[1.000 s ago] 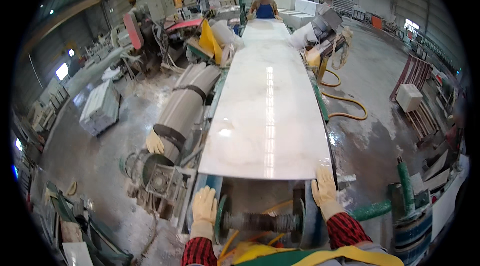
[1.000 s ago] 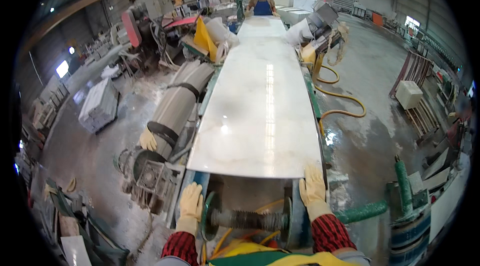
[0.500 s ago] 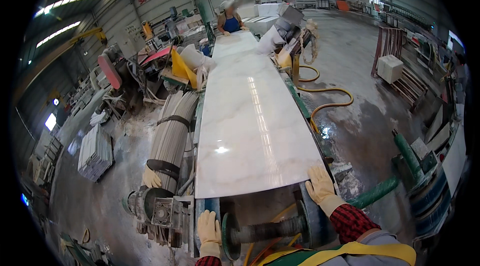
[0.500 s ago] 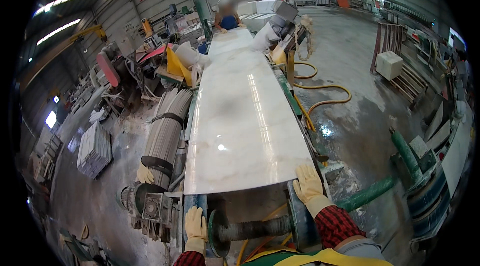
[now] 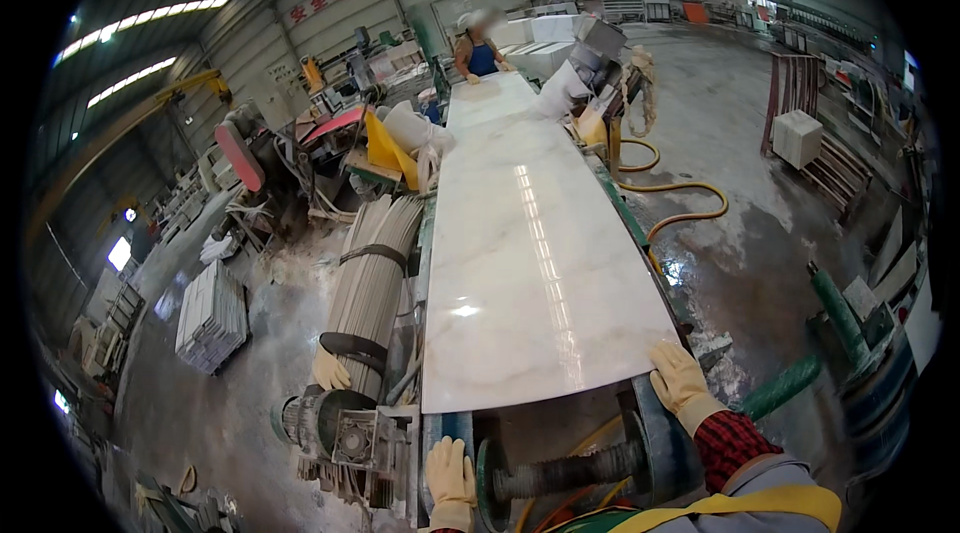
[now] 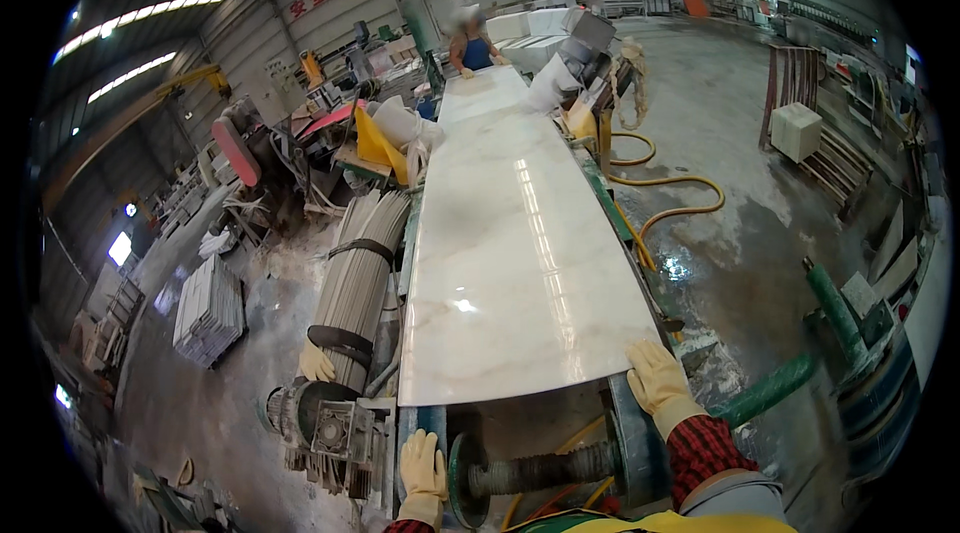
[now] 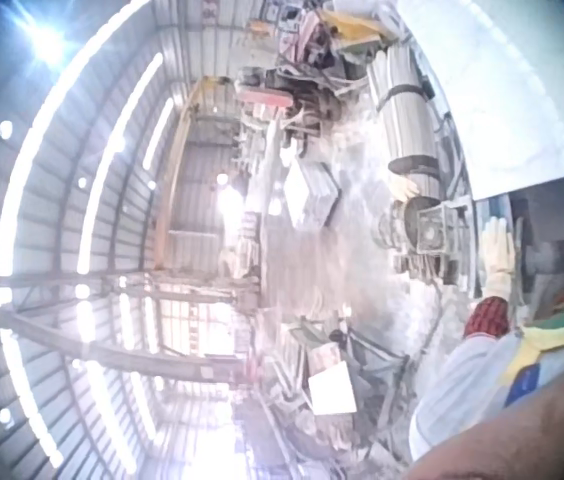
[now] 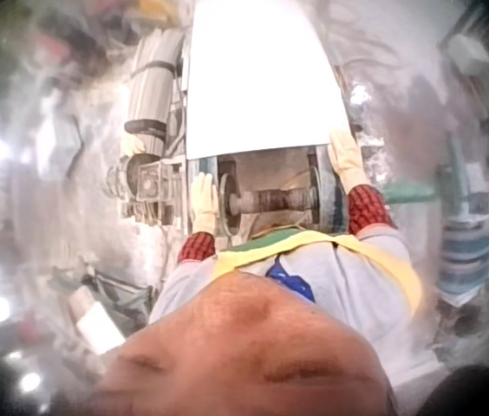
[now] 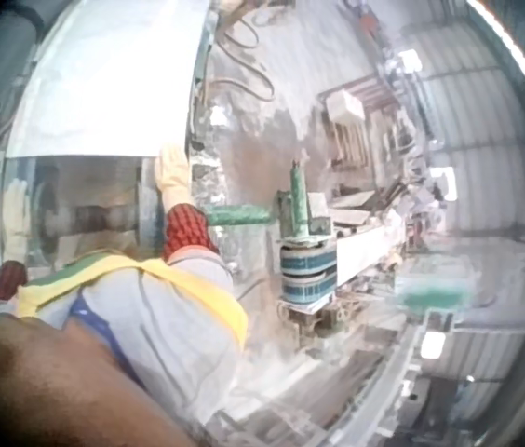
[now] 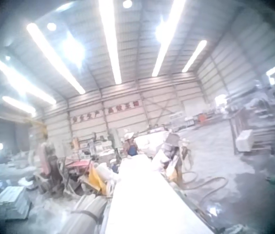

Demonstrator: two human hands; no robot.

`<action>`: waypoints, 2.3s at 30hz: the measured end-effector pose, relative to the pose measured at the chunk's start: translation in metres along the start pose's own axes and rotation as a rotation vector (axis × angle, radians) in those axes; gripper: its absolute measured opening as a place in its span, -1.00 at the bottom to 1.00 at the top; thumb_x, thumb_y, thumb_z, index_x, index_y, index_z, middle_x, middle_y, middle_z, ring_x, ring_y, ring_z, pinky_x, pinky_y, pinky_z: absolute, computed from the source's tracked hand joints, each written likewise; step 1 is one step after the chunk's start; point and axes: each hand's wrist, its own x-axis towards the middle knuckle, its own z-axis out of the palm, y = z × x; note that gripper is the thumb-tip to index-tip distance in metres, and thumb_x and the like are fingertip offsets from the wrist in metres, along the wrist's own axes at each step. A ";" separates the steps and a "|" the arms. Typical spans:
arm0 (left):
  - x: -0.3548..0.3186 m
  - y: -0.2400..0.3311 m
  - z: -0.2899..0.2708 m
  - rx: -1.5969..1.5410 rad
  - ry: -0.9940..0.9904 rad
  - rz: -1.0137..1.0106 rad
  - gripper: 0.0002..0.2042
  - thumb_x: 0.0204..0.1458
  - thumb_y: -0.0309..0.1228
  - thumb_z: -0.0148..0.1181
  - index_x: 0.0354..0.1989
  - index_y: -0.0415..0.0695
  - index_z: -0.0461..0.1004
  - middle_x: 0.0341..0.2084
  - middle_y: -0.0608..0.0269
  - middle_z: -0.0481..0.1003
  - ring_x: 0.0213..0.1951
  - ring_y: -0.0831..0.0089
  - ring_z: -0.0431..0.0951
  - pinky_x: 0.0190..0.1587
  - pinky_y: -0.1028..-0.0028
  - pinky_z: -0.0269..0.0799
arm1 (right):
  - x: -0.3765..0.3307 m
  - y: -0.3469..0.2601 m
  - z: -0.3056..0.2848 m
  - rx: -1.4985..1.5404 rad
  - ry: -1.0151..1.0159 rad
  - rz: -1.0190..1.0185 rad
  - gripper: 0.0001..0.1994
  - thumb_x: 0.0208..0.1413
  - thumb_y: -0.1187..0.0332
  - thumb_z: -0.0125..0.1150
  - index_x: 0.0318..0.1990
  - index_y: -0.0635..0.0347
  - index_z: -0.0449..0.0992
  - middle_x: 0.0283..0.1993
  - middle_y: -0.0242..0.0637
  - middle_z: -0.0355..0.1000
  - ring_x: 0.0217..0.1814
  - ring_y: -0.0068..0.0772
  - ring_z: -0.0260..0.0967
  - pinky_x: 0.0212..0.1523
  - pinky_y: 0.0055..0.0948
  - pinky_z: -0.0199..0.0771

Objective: The person repeatedly lifts large white stone slabs from a conveyor belt and places them onto a stack. The person wears gloves and handles the slabs by hand, moving them one at a time in a repetitive cycle.

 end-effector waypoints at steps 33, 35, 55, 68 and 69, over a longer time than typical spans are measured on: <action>0.069 -0.048 0.059 0.039 -0.173 -0.088 -0.45 0.50 -0.09 -0.08 0.54 -0.08 0.36 0.58 -0.15 0.22 0.60 -0.14 0.13 0.64 -0.06 -0.04 | -0.016 -0.007 -0.008 0.007 -0.124 0.091 -0.58 0.29 0.27 0.27 0.25 0.21 0.52 0.29 0.01 0.51 0.37 0.16 0.42 0.49 -0.01 0.37; 0.076 -0.037 0.044 0.060 -0.226 -0.109 -0.47 0.48 -0.15 0.00 0.52 -0.11 0.39 0.55 -0.23 0.23 0.58 -0.19 0.14 0.64 -0.03 -0.02 | -0.016 -0.007 -0.009 -0.007 -0.108 0.087 -0.57 0.29 0.26 0.27 0.25 0.19 0.52 0.30 -0.02 0.51 0.38 0.14 0.42 0.50 -0.01 0.36; 0.073 -0.033 0.038 -0.007 -0.055 -0.037 -0.45 0.17 -0.37 0.26 0.35 -0.25 0.44 0.34 -0.39 0.40 0.37 -0.39 0.33 0.48 -0.17 0.19 | -0.012 -0.016 -0.015 0.007 -0.078 0.057 -0.62 0.30 0.28 0.23 0.21 0.22 0.54 0.26 0.01 0.50 0.34 0.16 0.41 0.47 -0.01 0.36; 0.069 -0.033 0.040 -0.012 -0.058 -0.049 -0.43 0.15 -0.35 0.28 0.36 -0.24 0.44 0.33 -0.37 0.41 0.38 -0.38 0.33 0.48 -0.16 0.20 | -0.015 -0.017 -0.017 0.010 -0.104 0.071 -0.59 0.27 0.28 0.26 0.22 0.24 0.54 0.28 0.06 0.50 0.37 0.20 0.41 0.50 0.04 0.34; 0.068 -0.033 0.041 -0.009 -0.054 -0.049 -0.43 0.16 -0.35 0.29 0.36 -0.23 0.44 0.34 -0.37 0.41 0.38 -0.37 0.33 0.49 -0.16 0.20 | -0.017 -0.016 -0.015 0.010 -0.101 0.068 -0.59 0.27 0.27 0.25 0.22 0.24 0.54 0.28 0.06 0.50 0.37 0.20 0.41 0.51 0.04 0.34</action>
